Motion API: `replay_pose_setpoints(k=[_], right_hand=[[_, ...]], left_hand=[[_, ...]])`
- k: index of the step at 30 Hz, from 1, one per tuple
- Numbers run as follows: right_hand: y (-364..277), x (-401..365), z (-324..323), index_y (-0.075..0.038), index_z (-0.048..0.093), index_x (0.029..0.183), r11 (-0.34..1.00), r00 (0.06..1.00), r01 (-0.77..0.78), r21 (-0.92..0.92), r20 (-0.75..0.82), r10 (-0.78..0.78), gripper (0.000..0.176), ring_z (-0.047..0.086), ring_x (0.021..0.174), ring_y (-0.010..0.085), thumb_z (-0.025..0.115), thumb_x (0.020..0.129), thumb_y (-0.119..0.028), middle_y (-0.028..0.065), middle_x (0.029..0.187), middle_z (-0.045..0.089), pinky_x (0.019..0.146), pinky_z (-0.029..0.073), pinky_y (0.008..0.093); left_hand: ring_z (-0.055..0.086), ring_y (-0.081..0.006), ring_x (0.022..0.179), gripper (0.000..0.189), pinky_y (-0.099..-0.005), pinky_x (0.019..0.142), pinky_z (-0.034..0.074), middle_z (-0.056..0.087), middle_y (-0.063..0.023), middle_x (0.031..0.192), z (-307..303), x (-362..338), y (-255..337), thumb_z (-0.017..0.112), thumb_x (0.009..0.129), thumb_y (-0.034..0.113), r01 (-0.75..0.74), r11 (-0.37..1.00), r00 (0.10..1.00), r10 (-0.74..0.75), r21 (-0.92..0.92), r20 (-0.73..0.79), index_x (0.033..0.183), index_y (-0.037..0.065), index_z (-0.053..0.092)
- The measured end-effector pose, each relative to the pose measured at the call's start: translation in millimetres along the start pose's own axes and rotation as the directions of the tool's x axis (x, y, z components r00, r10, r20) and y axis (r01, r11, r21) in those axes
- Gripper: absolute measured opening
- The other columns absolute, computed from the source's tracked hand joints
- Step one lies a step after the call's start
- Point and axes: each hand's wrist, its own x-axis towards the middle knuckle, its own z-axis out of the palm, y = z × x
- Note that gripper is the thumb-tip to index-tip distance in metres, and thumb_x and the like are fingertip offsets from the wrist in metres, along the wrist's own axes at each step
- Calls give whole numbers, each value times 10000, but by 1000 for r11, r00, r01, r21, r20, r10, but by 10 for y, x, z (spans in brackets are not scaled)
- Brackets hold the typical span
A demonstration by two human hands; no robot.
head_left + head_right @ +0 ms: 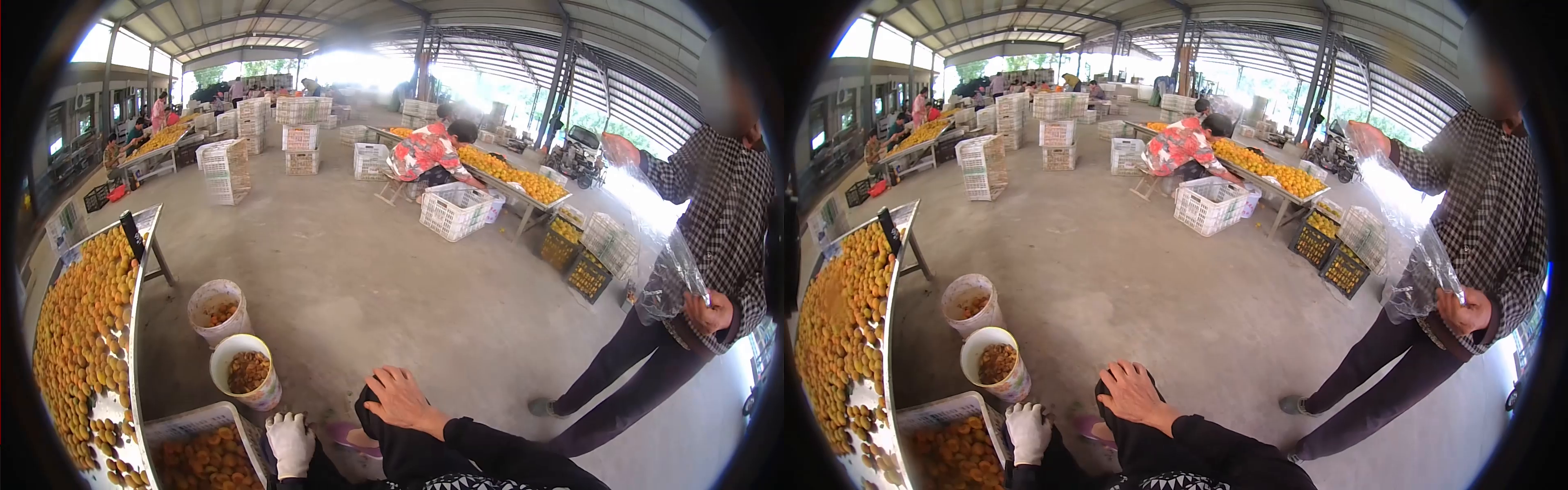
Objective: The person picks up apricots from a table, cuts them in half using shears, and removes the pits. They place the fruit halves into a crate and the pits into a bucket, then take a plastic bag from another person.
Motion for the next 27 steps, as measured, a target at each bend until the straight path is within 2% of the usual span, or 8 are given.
replay_pose_setpoints(k=[6,8,19,21,22,24,26,27], right_hand=[[-23,37,-67,-42,581,1108,1000,999,-20,-7,47,20,444,495,1120,307,672,796,-344,127,1126,557,920,402,458],[-23,31,-66,-42,581,1112,1000,999,-17,-3,49,18,447,494,1122,308,674,794,-342,126,1124,557,920,401,457],[140,-1,-35,-34,564,1166,999,996,37,39,81,-40,514,462,1170,326,676,793,-370,144,1183,526,947,393,453],[246,-12,-6,-31,521,1267,981,983,48,188,164,-80,598,419,1236,360,662,814,-395,178,1280,490,998,368,480],[281,-23,-37,-31,521,1267,981,983,48,189,164,-80,598,419,1236,360,662,814,-395,178,1280,490,998,368,480],[366,-46,-118,-40,448,1375,944,974,13,330,211,-87,676,356,1308,390,632,850,-425,205,1396,416,1058,318,506],[327,-114,-326,-49,418,1406,953,974,67,295,188,-127,691,323,1337,399,619,865,-428,204,1444,370,1076,293,519],[282,-158,-437,-58,388,1437,958,970,122,261,171,-170,707,290,1365,407,606,879,-432,203,1492,324,1094,268,531]], left_hand=[[601,-270,934,284,-444,934,408,678,-73,872,-20,21,10,722,726,318,-4,1000,1000,4,-29,-16,939,130,721],[605,-282,905,216,-438,914,417,673,-86,842,7,21,10,699,737,302,-27,999,997,23,-45,-78,826,106,705],[609,-292,876,201,-447,893,423,671,-95,822,14,52,9,682,749,299,-47,999,996,45,-26,-82,799,104,692],[610,-292,875,199,-446,892,423,671,-93,819,15,56,19,680,751,298,-39,999,996,37,-30,-78,797,105,692],[611,-290,873,198,-445,890,424,673,-90,820,24,47,15,682,750,297,-43,999,996,40,-23,-84,798,106,694],[612,-289,872,196,-445,888,425,674,-88,821,29,39,-13,684,748,296,-55,998,994,54,-11,-90,799,107,695],[606,-281,904,273,-452,916,419,678,-81,867,44,33,-25,725,722,301,-33,999,999,33,-7,-37,924,118,717],[606,-281,904,273,-452,916,419,678,-81,867,38,26,-29,725,722,301,-35,999,999,34,-9,-37,924,118,717]])
